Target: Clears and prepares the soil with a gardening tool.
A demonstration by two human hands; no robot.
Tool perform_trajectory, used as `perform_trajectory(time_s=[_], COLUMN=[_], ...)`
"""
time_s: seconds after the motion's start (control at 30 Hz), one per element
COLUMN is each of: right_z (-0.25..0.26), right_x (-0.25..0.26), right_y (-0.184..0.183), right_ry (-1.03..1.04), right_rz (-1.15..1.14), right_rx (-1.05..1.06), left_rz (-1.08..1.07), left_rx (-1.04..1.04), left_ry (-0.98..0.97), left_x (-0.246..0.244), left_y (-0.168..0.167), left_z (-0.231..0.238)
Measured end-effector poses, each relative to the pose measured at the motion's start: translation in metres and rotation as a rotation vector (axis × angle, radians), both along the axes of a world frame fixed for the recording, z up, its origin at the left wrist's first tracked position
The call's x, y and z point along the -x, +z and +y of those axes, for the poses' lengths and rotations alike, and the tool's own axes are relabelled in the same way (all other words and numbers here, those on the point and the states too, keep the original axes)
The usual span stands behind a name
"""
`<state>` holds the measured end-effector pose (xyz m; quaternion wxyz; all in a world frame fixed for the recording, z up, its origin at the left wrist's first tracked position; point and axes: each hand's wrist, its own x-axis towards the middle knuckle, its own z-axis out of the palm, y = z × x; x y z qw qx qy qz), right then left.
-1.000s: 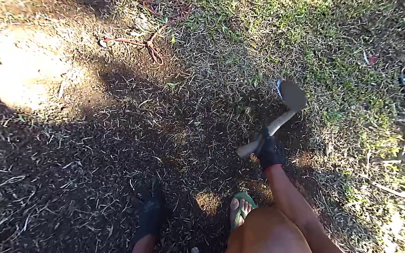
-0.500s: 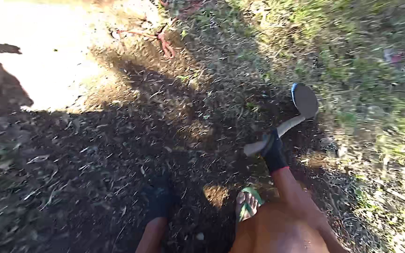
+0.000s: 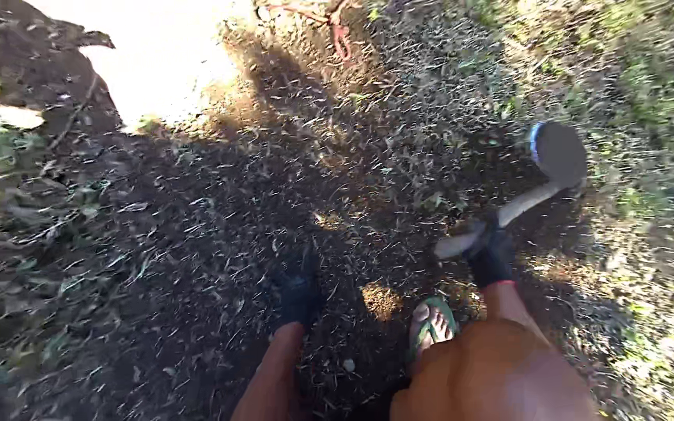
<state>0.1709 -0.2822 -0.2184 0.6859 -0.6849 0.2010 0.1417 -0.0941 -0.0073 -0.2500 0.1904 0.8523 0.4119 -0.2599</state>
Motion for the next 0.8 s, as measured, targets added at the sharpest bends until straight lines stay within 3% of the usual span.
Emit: perform_trajectory(time_s=[0.13, 0.3, 0.43, 0.53, 0.63, 0.8], right_z=[-0.003, -0.030, 0.007, 0.003, -0.027, -0.032], right_x=[0.030, -0.004, -0.031, 0.022, 0.027, -0.028], right_y=[-0.029, 0.021, 0.006, -0.016, 0.008, 0.027], right_ry=[0.232, 0.105, -0.135, 0.201, 0.274, -0.103], right_rz=[0.148, 0.055, -0.065, 0.099, 0.196, -0.044], right_rx=[0.047, -0.030, -0.134, 0.022, 0.050, -0.116], left_rz=[-0.050, -0.050, -0.079, -0.082, -0.099, -0.090], left_rx=[0.013, 0.039, 0.025, 0.021, 0.004, 0.002], left_ry=[0.000, 0.016, 0.011, 0.014, 0.013, 0.006], left_x=[0.001, 0.001, 0.005, 0.006, 0.011, 0.007], left_y=[-0.002, -0.011, -0.016, -0.015, -0.025, -0.016], left_z=[0.002, 0.005, 0.005, 0.006, 0.007, 0.006])
